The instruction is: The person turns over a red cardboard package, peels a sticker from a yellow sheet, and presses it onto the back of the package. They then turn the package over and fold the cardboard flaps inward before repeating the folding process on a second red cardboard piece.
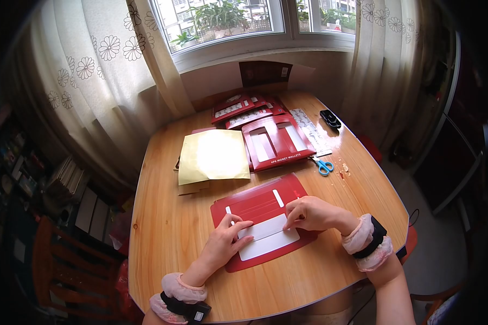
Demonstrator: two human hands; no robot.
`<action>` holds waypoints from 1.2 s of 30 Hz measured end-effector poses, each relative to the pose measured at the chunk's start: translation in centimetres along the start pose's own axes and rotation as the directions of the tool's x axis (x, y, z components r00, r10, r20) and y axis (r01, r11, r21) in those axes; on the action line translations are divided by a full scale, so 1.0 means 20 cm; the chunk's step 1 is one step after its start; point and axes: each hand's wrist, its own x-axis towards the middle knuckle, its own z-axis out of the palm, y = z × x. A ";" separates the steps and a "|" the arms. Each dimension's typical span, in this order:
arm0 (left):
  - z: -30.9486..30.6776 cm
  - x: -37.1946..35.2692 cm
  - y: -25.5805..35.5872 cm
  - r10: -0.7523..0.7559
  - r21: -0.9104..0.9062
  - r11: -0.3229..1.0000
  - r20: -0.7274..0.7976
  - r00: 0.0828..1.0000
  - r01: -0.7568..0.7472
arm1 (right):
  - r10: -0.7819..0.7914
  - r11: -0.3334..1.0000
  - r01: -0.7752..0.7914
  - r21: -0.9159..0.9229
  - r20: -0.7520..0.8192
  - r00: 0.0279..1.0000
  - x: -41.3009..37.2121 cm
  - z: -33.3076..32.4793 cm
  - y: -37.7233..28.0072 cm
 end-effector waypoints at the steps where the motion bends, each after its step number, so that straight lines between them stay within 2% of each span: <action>1: 0.00 0.00 0.00 0.000 0.000 1.000 0.000 1.000 0.000 | 0.000 1.000 0.000 0.000 0.000 1.000 0.00 0.00 0.00; 3: 0.00 0.00 0.00 0.005 -0.002 1.000 0.003 1.000 -0.005 | -0.026 0.996 0.025 0.081 0.000 1.000 0.00 -0.01 0.00; 7: 0.01 0.00 -0.02 0.017 -0.018 1.000 0.006 1.000 -0.017 | -0.028 0.993 0.036 0.108 -0.072 0.997 0.04 0.02 0.03; 9: 0.01 0.00 -0.02 0.028 -0.028 0.999 0.001 1.000 -0.028 | -0.094 0.991 0.114 0.065 -0.254 0.963 0.06 0.07 0.02; 10: 0.01 0.00 -0.02 0.026 -0.028 0.999 0.001 1.000 -0.026 | -0.044 0.998 0.052 0.039 -0.172 0.984 0.06 0.08 0.03; 13: 0.01 0.00 -0.02 0.019 -0.044 0.999 0.010 1.000 -0.019 | -0.026 0.999 0.022 -0.029 -0.153 0.988 0.07 0.10 0.03; 16: 0.00 0.01 -0.01 0.037 -0.051 0.998 0.008 0.999 -0.037 | -0.006 1.000 0.007 0.006 -0.142 0.990 0.07 0.09 0.02; 20: -0.01 0.01 0.00 0.044 -0.017 0.999 -0.012 0.999 -0.044 | -0.012 1.000 0.009 -0.024 -0.145 0.989 0.07 0.09 0.02; 25: 0.01 0.01 -0.03 0.084 0.056 0.995 -0.013 0.996 -0.083 | -0.095 0.994 0.085 -0.075 -0.143 0.985 0.08 0.08 0.02; 31: -0.01 0.02 -0.03 0.132 0.046 0.990 -0.019 0.991 -0.131 | -0.107 0.991 0.098 -0.090 -0.109 0.988 0.08 0.07 0.01; 36: -0.02 0.02 -0.01 0.169 0.109 0.980 -0.012 0.986 -0.167 | -0.109 0.991 0.103 -0.085 -0.069 0.992 0.08 0.05 0.00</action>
